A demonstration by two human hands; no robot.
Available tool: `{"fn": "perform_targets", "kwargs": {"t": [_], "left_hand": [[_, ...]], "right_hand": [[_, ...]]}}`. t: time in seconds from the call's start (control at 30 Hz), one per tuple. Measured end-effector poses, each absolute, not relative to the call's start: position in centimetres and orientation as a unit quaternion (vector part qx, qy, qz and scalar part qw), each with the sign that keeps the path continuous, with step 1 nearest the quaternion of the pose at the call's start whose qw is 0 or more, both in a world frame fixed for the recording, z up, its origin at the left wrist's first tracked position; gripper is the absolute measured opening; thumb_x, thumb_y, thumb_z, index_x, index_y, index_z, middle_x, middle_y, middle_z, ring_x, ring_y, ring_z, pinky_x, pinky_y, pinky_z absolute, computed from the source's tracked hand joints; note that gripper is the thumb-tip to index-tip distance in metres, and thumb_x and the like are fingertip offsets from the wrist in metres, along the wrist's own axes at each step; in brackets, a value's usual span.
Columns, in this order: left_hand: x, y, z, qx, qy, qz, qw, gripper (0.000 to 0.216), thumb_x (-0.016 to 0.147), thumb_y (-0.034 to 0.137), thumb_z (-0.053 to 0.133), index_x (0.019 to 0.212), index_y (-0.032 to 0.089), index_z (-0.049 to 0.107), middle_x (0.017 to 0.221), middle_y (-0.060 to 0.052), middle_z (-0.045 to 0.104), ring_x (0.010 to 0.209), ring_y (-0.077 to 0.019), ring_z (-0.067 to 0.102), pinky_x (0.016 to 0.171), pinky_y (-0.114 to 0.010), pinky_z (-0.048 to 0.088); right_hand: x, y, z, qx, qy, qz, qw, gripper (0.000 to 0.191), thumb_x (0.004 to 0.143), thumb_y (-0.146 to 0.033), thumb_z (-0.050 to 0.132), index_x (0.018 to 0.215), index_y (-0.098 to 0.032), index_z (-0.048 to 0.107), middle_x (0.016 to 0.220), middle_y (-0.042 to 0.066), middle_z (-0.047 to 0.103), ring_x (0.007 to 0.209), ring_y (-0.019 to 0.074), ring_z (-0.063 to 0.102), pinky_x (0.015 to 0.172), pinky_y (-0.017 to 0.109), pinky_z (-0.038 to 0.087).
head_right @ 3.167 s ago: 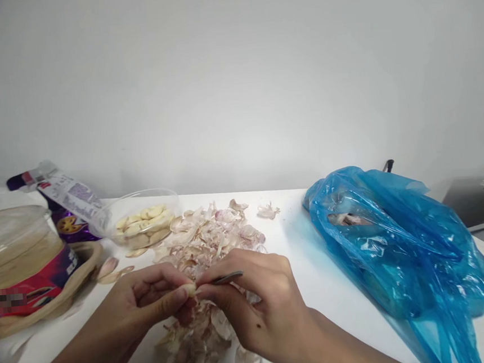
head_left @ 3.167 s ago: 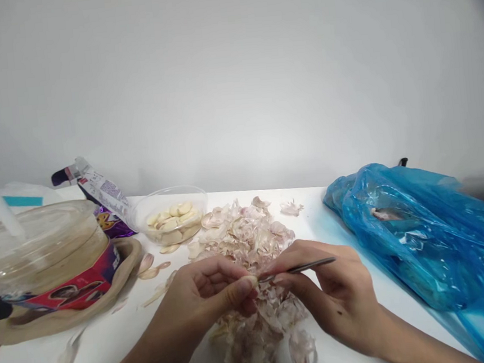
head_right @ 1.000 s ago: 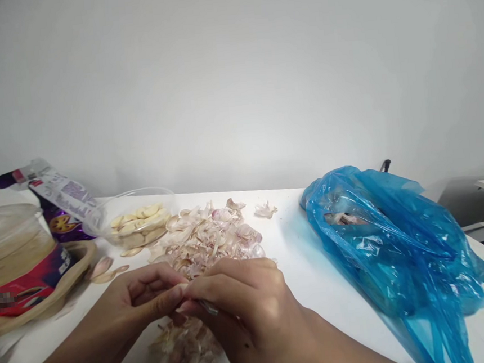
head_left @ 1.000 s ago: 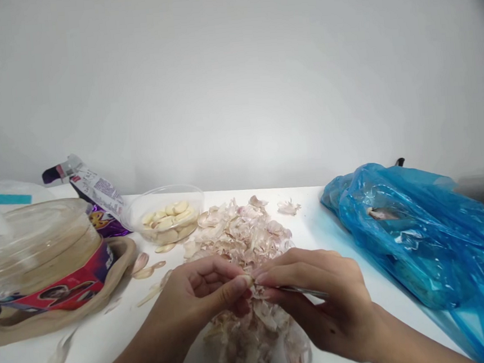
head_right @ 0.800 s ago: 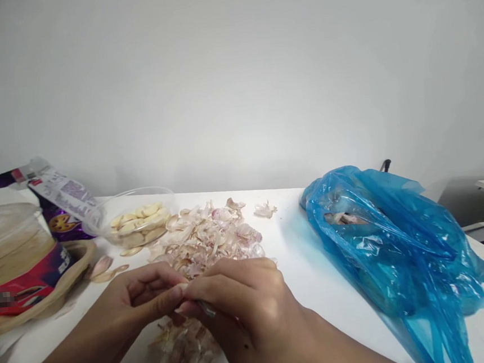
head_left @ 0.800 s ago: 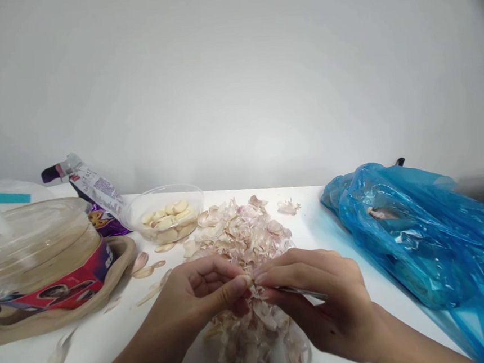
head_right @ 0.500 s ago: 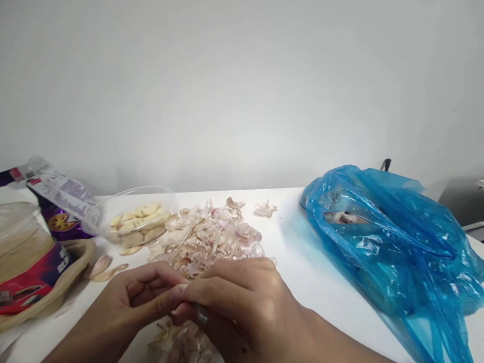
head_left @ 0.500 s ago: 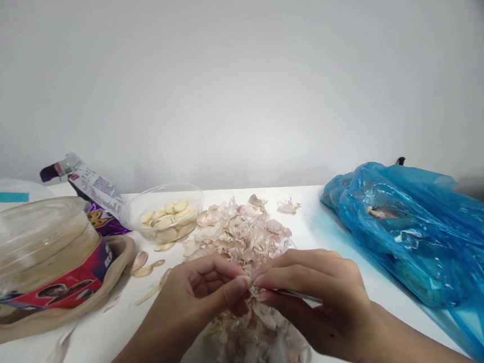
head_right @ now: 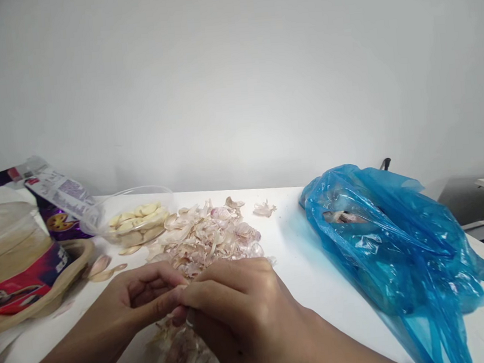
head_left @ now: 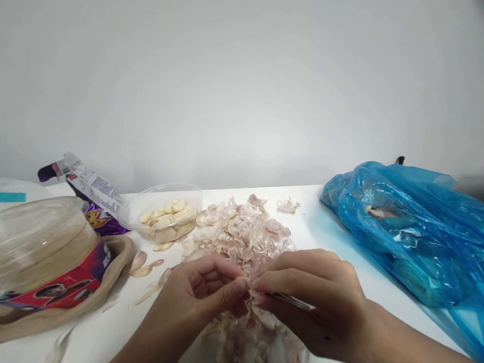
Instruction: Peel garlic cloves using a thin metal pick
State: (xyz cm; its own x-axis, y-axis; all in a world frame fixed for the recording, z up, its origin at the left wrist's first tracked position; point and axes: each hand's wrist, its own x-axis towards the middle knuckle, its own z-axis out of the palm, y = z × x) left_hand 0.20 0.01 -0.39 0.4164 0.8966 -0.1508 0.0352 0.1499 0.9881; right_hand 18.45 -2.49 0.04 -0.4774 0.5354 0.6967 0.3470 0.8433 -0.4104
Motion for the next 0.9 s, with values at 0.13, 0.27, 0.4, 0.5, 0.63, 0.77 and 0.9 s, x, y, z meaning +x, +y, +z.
{"fn": "perform_targets", "kwargs": {"t": [0.13, 0.27, 0.4, 0.5, 0.63, 0.77, 0.9], "left_hand": [[0.11, 0.06, -0.48, 0.565, 0.416, 0.336, 0.628, 0.004, 0.069, 0.019, 0.066, 0.066, 0.018, 0.063, 0.056, 0.002, 0.065, 0.057, -0.0128, 0.058, 0.054, -0.020, 0.043], [0.32, 0.04, -0.38, 0.565, 0.423, 0.343, 0.620, 0.005, 0.066, 0.019, 0.068, 0.065, 0.017, 0.064, 0.055, 0.001, 0.065, 0.055, -0.0130, 0.058, 0.052, -0.019, 0.042], [0.48, -0.05, -0.26, 0.564, 0.430, 0.345, 0.615, 0.006, 0.066, 0.020, 0.068, 0.063, 0.018, 0.063, 0.054, 0.001, 0.064, 0.055, -0.0133, 0.057, 0.053, -0.020, 0.042], [0.37, -0.06, -0.37, 0.573, 0.426, 0.336, 0.614, 0.004, 0.068, 0.020, 0.066, 0.067, 0.018, 0.064, 0.058, 0.000, 0.065, 0.058, -0.0139, 0.058, 0.054, -0.020, 0.043], [0.13, 0.15, -0.65, 0.579, 0.416, 0.330, 0.619, 0.003, 0.069, 0.019, 0.066, 0.067, 0.018, 0.063, 0.057, 0.002, 0.065, 0.057, -0.0134, 0.058, 0.054, -0.020, 0.042], [0.19, 0.28, -0.72, 0.573, 0.410, 0.327, 0.630, 0.003, 0.070, 0.020, 0.065, 0.068, 0.018, 0.063, 0.056, 0.002, 0.065, 0.056, -0.0124, 0.057, 0.053, -0.019, 0.042], [0.31, 0.19, -0.68, 0.564, 0.419, 0.339, 0.626, 0.005, 0.068, 0.019, 0.067, 0.066, 0.017, 0.062, 0.054, 0.003, 0.064, 0.055, -0.0123, 0.057, 0.052, -0.019, 0.041]], "right_hand": [[18.47, -2.54, 0.00, -0.264, -0.858, 0.104, 0.427, 0.017, 0.082, -0.013, 0.051, 0.098, -0.015, 0.057, 0.080, 0.006, 0.064, 0.068, 0.0115, 0.060, 0.059, 0.022, 0.048], [18.38, -2.57, 0.09, -0.268, -0.859, 0.099, 0.424, 0.013, 0.082, -0.013, 0.051, 0.093, -0.014, 0.058, 0.080, 0.006, 0.064, 0.068, 0.0114, 0.059, 0.058, 0.021, 0.048], [18.29, -2.56, 0.05, -0.270, -0.863, 0.093, 0.417, 0.013, 0.082, -0.012, 0.050, 0.093, -0.015, 0.057, 0.081, 0.005, 0.064, 0.067, 0.0114, 0.059, 0.057, 0.022, 0.047], [18.29, -2.55, 0.03, -0.267, -0.862, 0.091, 0.420, 0.014, 0.082, -0.011, 0.051, 0.094, -0.014, 0.057, 0.081, 0.006, 0.064, 0.068, 0.0113, 0.059, 0.057, 0.022, 0.046], [18.32, -2.54, 0.01, -0.267, -0.862, 0.095, 0.420, 0.013, 0.082, -0.011, 0.052, 0.093, -0.013, 0.057, 0.080, 0.006, 0.063, 0.068, 0.0109, 0.058, 0.058, 0.021, 0.046], [18.31, -2.51, -0.14, -0.266, -0.861, 0.094, 0.424, 0.013, 0.081, -0.012, 0.053, 0.094, -0.012, 0.057, 0.079, 0.006, 0.063, 0.068, 0.0110, 0.058, 0.059, 0.021, 0.046], [18.36, -2.42, -0.27, -0.261, -0.859, 0.095, 0.429, 0.016, 0.081, -0.011, 0.054, 0.097, -0.012, 0.057, 0.080, 0.006, 0.063, 0.068, 0.0108, 0.058, 0.058, 0.021, 0.045]]}}
